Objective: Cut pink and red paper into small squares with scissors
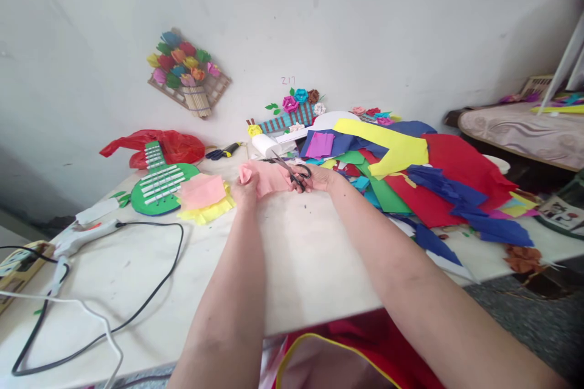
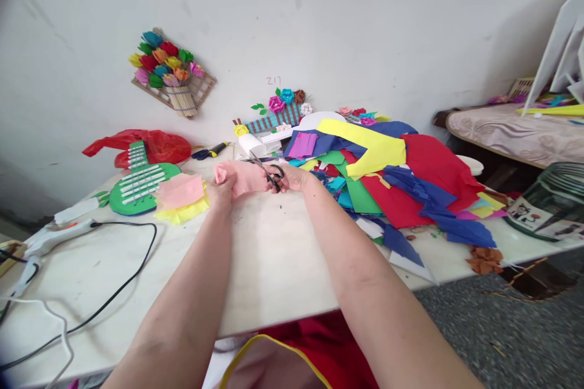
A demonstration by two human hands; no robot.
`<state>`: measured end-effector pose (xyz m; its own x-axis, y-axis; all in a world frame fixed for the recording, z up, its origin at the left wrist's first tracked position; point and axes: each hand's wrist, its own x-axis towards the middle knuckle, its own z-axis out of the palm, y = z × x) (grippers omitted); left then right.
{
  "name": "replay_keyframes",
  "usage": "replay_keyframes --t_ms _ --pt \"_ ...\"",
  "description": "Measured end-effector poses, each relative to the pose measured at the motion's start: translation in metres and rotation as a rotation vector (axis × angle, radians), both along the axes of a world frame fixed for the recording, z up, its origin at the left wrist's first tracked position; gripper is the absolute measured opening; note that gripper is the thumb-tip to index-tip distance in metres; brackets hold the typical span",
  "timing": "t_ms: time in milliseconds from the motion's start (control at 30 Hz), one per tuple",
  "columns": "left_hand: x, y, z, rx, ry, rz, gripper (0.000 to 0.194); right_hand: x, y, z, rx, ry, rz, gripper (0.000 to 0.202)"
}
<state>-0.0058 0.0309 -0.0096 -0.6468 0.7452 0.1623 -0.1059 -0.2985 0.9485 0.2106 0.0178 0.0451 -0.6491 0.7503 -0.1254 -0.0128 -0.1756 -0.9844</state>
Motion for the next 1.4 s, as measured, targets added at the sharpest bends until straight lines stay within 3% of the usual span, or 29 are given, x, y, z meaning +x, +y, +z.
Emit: replay_keyframes --t_ms 267,467,800,1233,1400 --pt "0.003 0.002 -0.002 0.066 -0.082 -0.077 0.027 -0.001 -0.004 -0.002 0.047 -0.120 0.199 0.035" --pt "0.002 0.001 0.002 0.140 -0.188 0.003 0.025 0.001 0.000 -0.005 0.125 -0.116 0.301 0.038" --pt "0.002 -0.001 0.008 0.185 -0.315 0.036 0.023 0.023 0.001 0.000 0.176 -0.251 0.352 0.030" --pt "0.006 -0.005 0.009 0.173 -0.258 0.006 0.022 -0.001 -0.004 -0.004 0.128 -0.261 0.286 0.048" --pt "0.007 -0.004 0.009 0.196 -0.289 0.002 0.023 -0.012 -0.010 -0.002 0.128 -0.274 0.227 0.046"
